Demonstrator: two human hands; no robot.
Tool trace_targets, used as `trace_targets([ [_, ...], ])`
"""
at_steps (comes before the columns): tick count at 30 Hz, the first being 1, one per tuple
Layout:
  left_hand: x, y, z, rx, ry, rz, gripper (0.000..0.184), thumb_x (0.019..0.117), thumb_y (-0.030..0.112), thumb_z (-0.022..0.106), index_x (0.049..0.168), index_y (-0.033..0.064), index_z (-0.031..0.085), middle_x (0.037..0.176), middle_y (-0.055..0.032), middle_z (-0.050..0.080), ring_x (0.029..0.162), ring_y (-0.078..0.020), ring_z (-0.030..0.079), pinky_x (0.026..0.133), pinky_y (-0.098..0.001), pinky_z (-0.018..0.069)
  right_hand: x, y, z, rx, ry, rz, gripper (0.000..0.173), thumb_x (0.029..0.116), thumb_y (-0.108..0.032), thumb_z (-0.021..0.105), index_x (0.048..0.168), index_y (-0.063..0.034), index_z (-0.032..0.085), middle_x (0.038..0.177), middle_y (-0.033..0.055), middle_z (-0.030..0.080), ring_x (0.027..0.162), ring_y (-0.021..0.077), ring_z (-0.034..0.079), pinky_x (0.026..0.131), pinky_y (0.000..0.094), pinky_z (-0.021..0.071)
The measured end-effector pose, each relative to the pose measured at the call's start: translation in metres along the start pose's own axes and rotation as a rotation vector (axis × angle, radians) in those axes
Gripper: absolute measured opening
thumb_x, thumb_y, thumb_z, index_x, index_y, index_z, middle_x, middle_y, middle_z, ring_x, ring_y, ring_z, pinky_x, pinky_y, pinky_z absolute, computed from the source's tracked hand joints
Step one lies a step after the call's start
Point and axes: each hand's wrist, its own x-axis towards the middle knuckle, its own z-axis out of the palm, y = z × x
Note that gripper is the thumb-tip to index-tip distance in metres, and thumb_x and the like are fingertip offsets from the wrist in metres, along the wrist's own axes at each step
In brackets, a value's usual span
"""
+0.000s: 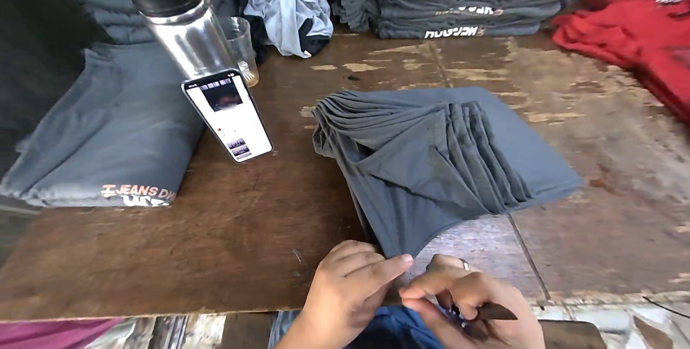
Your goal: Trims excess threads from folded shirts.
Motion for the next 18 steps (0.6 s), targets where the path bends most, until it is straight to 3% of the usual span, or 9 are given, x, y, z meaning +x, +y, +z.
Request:
trace_targets([
  [5, 0.003, -0.005, 0.005, -0.075, 0.039, 0.021, 0.006, 0.0956, 0.013, 0.072, 0.097, 0.0084, 0.075, 0.08, -0.0024, 0.065, 0.079, -0.0074, 0.062, 0.081, -0.0186, 0.0518, -0.008, -0.003, -0.003, 0.257, -0.074, 0.053, 0.022, 0.0918, -0.008, 0.076, 0.099, -0.0096, 0.055, 0.085, 0.0013, 0.069, 0.079, 0.0056, 0.066, 0.075, 0.0187, 0.0544],
  [11, -0.001, 0.0, 0.01, -0.314, 0.122, -0.088, 0.007, 0.098, 0.012, 0.069, 0.096, 0.0053, 0.069, 0.084, -0.0016, 0.063, 0.079, -0.001, 0.062, 0.073, -0.0124, 0.0527, -0.011, -0.003, -0.021, 0.469, -0.351, 0.003, 0.018, 0.0955, -0.011, 0.072, 0.087, -0.0029, 0.059, 0.076, 0.0086, 0.064, 0.074, 0.0129, 0.062, 0.073, 0.0241, 0.0505],
  [13, -0.002, 0.001, 0.007, -0.381, 0.11, -0.101, 0.008, 0.098, 0.013, 0.069, 0.097, 0.0048, 0.069, 0.087, -0.0007, 0.065, 0.081, 0.0002, 0.062, 0.074, -0.0118, 0.0528, -0.014, 0.001, -0.025, 0.443, -0.398, -0.013, 0.021, 0.095, -0.016, 0.074, 0.086, -0.0025, 0.06, 0.075, 0.0091, 0.062, 0.075, 0.015, 0.061, 0.075, 0.0262, 0.0499],
  [15, -0.003, 0.003, 0.006, -0.443, 0.098, -0.119, 0.008, 0.0971, 0.014, 0.07, 0.098, 0.0059, 0.07, 0.09, 0.0003, 0.066, 0.086, 0.0004, 0.064, 0.077, -0.012, 0.0534, -0.018, 0.006, -0.026, 0.329, -0.335, 0.013, 0.032, 0.0929, -0.029, 0.078, 0.085, -0.0069, 0.056, 0.076, 0.0059, 0.062, 0.077, 0.0122, 0.062, 0.077, 0.0254, 0.0514],
  [18, -0.003, 0.005, 0.006, -0.527, 0.101, -0.165, 0.008, 0.0955, 0.015, 0.072, 0.099, 0.0086, 0.072, 0.094, 0.0031, 0.068, 0.091, 0.0016, 0.064, 0.08, -0.012, 0.0532, -0.022, 0.019, -0.023, -0.135, -0.154, 0.043, 0.041, 0.0963, -0.047, 0.069, 0.086, -0.0112, 0.052, 0.076, 0.0007, 0.057, 0.073, 0.0071, 0.057, 0.069, 0.0212, 0.0486],
])
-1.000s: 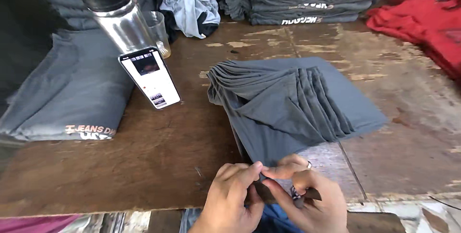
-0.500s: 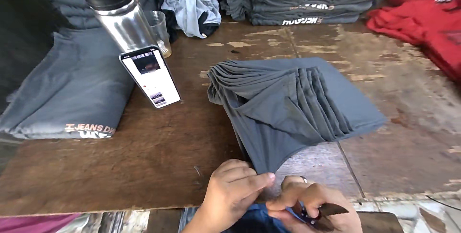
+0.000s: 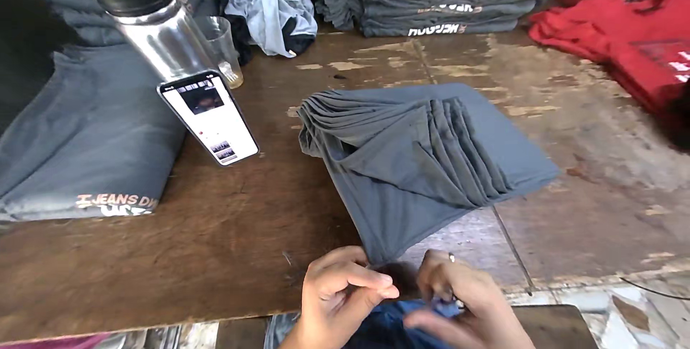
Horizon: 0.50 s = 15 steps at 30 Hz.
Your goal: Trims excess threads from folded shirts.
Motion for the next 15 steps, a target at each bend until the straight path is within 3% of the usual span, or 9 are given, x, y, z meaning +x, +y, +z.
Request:
trace_targets([
  [4, -0.001, 0.001, 0.002, -0.093, 0.012, -0.034, 0.009, 0.0948, 0.016, 0.073, 0.101, 0.0097, 0.073, 0.099, 0.0044, 0.07, 0.095, 0.0012, 0.065, 0.084, -0.0134, 0.0538, 0.004, 0.009, 0.01, -0.411, 0.089, 0.042, 0.044, 0.1034, -0.05, 0.054, 0.084, -0.0105, 0.056, 0.071, 0.0029, 0.054, 0.066, 0.0119, 0.055, 0.062, 0.0252, 0.0464],
  [15, 0.0, 0.003, 0.004, -0.039, 0.02, -0.014, 0.009, 0.095, 0.015, 0.073, 0.1, 0.0082, 0.072, 0.098, 0.0032, 0.07, 0.095, 0.0007, 0.065, 0.084, -0.0137, 0.0543, 0.013, 0.001, 0.03, -0.501, 0.166, 0.043, 0.048, 0.1089, -0.046, 0.039, 0.079, -0.012, 0.056, 0.06, 0.0004, 0.05, 0.055, 0.0103, 0.051, 0.052, 0.0251, 0.0407],
])
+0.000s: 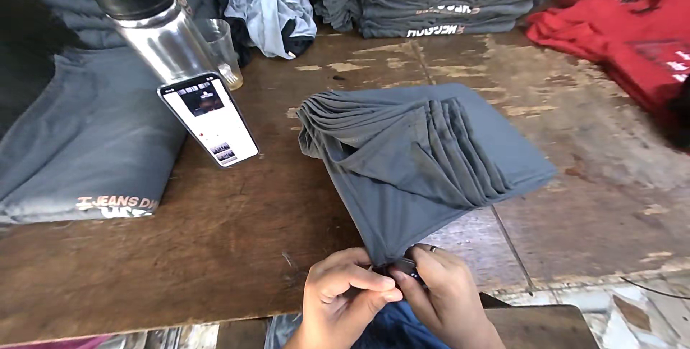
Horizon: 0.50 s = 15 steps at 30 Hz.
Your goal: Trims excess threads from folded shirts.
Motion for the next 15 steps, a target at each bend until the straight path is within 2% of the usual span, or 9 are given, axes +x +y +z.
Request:
trace_targets([
  [3, 0.0, 0.001, 0.0, -0.033, 0.006, -0.02, 0.01, 0.097, 0.014, 0.071, 0.106, 0.0094, 0.07, 0.101, 0.0037, 0.069, 0.096, 0.0008, 0.066, 0.085, -0.0149, 0.0551, -0.003, 0.004, -0.004, 0.096, -0.007, 0.034, 0.047, 0.1086, -0.047, 0.042, 0.083, -0.0097, 0.056, 0.062, 0.0011, 0.049, 0.056, 0.0083, 0.05, 0.053, 0.0227, 0.041],
  [5, -0.001, 0.001, 0.001, -0.037, 0.012, -0.034, 0.019, 0.0958, 0.01, 0.071, 0.114, 0.0112, 0.067, 0.104, 0.005, 0.069, 0.097, 0.0007, 0.066, 0.086, -0.016, 0.056, -0.005, 0.007, -0.005, 0.216, 0.035, 0.053, 0.04, 0.1057, -0.045, 0.052, 0.087, -0.0092, 0.053, 0.067, 0.001, 0.051, 0.061, 0.0053, 0.05, 0.058, 0.0187, 0.0426],
  [7, -0.001, 0.001, 0.003, -0.003, 0.02, -0.038, 0.029, 0.0935, 0.004, 0.071, 0.121, 0.0122, 0.065, 0.11, 0.0058, 0.069, 0.1, 0.0003, 0.066, 0.087, -0.017, 0.0566, -0.004, 0.004, -0.003, 0.372, 0.148, 0.026, 0.028, 0.1007, -0.032, 0.065, 0.089, -0.0117, 0.05, 0.075, -0.0005, 0.053, 0.069, 0.0033, 0.054, 0.066, 0.0163, 0.0462],
  [11, -0.002, -0.001, 0.006, 0.111, 0.015, 0.018, 0.038, 0.0898, -0.002, 0.069, 0.126, 0.0093, 0.062, 0.116, 0.0023, 0.069, 0.103, -0.0024, 0.067, 0.092, -0.0201, 0.0565, 0.005, -0.011, 0.0, 0.481, 0.361, -0.062, 0.032, 0.0886, -0.012, 0.08, 0.092, -0.0162, 0.049, 0.101, -0.0049, 0.071, 0.096, 0.007, 0.071, 0.083, 0.022, 0.06],
  [13, -0.002, 0.001, 0.007, 0.168, 0.012, 0.047, 0.04, 0.0894, -0.001, 0.069, 0.127, 0.008, 0.06, 0.117, 0.0008, 0.069, 0.105, -0.0028, 0.067, 0.092, -0.0202, 0.0563, 0.008, -0.014, 0.003, 0.446, 0.4, -0.112, 0.034, 0.0868, -0.008, 0.082, 0.092, -0.0149, 0.049, 0.105, -0.0038, 0.073, 0.102, 0.0104, 0.072, 0.087, 0.0251, 0.0612],
  [15, -0.001, 0.005, 0.007, 0.235, 0.005, 0.074, 0.038, 0.0902, -0.002, 0.067, 0.127, 0.0061, 0.06, 0.117, -0.0016, 0.069, 0.106, -0.004, 0.067, 0.093, -0.0206, 0.0566, 0.011, -0.014, 0.004, 0.43, 0.406, -0.117, 0.033, 0.0871, -0.007, 0.081, 0.09, -0.0139, 0.049, 0.102, -0.0031, 0.073, 0.101, 0.0112, 0.072, 0.087, 0.0256, 0.0614],
])
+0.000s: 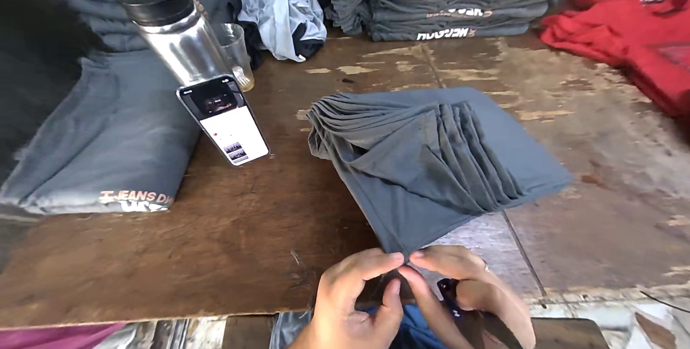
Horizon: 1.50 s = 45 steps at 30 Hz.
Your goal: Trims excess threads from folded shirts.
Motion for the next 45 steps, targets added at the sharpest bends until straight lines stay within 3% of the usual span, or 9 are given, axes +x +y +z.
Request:
trace_targets([
  [5, 0.004, 0.004, -0.001, 0.225, -0.015, 0.089, 0.026, 0.091, -0.001, 0.068, 0.116, 0.0046, 0.064, 0.103, -0.0048, 0.07, 0.094, -0.0064, 0.068, 0.087, -0.0189, 0.057, 0.004, 0.004, -0.001, 0.082, -0.04, 0.118, 0.027, 0.0894, -0.009, 0.076, 0.09, -0.0152, 0.05, 0.095, -0.0042, 0.073, 0.091, 0.0063, 0.071, 0.079, 0.0199, 0.0586],
  [9, 0.008, 0.002, -0.003, 0.224, -0.043, 0.112, 0.019, 0.0906, -0.004, 0.068, 0.108, 0.0017, 0.068, 0.1, -0.0066, 0.07, 0.093, -0.0063, 0.068, 0.086, -0.0171, 0.0569, 0.003, 0.002, -0.005, 0.065, -0.102, 0.089, 0.023, 0.0927, -0.008, 0.07, 0.09, -0.0144, 0.048, 0.096, -0.002, 0.067, 0.09, 0.0056, 0.066, 0.076, 0.0171, 0.0546],
  [19, 0.01, 0.005, -0.002, 0.171, -0.036, 0.059, 0.026, 0.0877, -0.006, 0.067, 0.113, -0.0003, 0.068, 0.103, -0.0071, 0.071, 0.095, -0.0051, 0.068, 0.086, -0.0162, 0.0561, -0.004, 0.008, -0.007, -0.123, -0.117, -0.182, 0.026, 0.0946, -0.004, 0.067, 0.087, -0.0131, 0.045, 0.1, 0.0012, 0.065, 0.097, 0.0101, 0.065, 0.085, 0.0219, 0.0549],
  [22, 0.009, 0.008, -0.002, 0.157, -0.036, 0.035, 0.027, 0.0881, -0.006, 0.067, 0.115, -0.001, 0.067, 0.106, -0.0073, 0.071, 0.098, -0.0052, 0.068, 0.088, -0.0172, 0.0563, -0.005, 0.011, -0.006, -0.153, -0.099, -0.213, 0.028, 0.0936, -0.004, 0.072, 0.085, -0.011, 0.046, 0.098, 0.0025, 0.067, 0.098, 0.0126, 0.068, 0.087, 0.0248, 0.0576],
  [26, 0.007, 0.014, 0.0, 0.226, -0.044, 0.026, 0.029, 0.0892, -0.003, 0.067, 0.118, 0.0004, 0.066, 0.11, -0.0076, 0.071, 0.102, -0.0056, 0.068, 0.091, -0.0174, 0.0558, -0.005, 0.009, -0.005, -0.189, -0.076, -0.177, 0.03, 0.0937, -0.008, 0.074, 0.086, -0.0103, 0.045, 0.096, 0.002, 0.068, 0.098, 0.0117, 0.07, 0.087, 0.0238, 0.0588],
  [32, 0.005, 0.017, 0.002, 0.353, -0.064, 0.055, 0.026, 0.0934, 0.001, 0.066, 0.12, 0.0028, 0.066, 0.114, -0.0082, 0.072, 0.108, -0.0079, 0.068, 0.096, -0.0197, 0.0551, -0.003, 0.007, -0.004, -0.186, -0.122, -0.135, 0.025, 0.0972, -0.009, 0.067, 0.086, -0.0108, 0.045, 0.095, 0.0037, 0.065, 0.096, 0.0102, 0.067, 0.085, 0.0213, 0.0557],
  [39, 0.009, 0.003, 0.0, 0.324, -0.068, 0.121, 0.013, 0.0927, 0.002, 0.071, 0.105, 0.0024, 0.074, 0.109, -0.0105, 0.071, 0.103, -0.0087, 0.067, 0.093, -0.0171, 0.0534, -0.007, 0.004, -0.005, 0.041, -0.112, 0.037, 0.023, 0.092, -0.006, 0.067, 0.092, -0.0143, 0.046, 0.095, -0.0004, 0.064, 0.092, 0.0062, 0.065, 0.079, 0.0181, 0.0536],
  [45, 0.008, -0.011, 0.002, 0.288, -0.045, 0.213, 0.006, 0.0937, 0.002, 0.071, 0.1, 0.0012, 0.072, 0.11, -0.0109, 0.069, 0.107, -0.0108, 0.067, 0.097, -0.02, 0.0537, -0.012, 0.002, -0.003, 0.052, -0.033, 0.004, 0.026, 0.0921, -0.007, 0.07, 0.092, -0.0155, 0.046, 0.096, -0.0029, 0.066, 0.091, 0.0056, 0.067, 0.078, 0.0186, 0.0571],
])
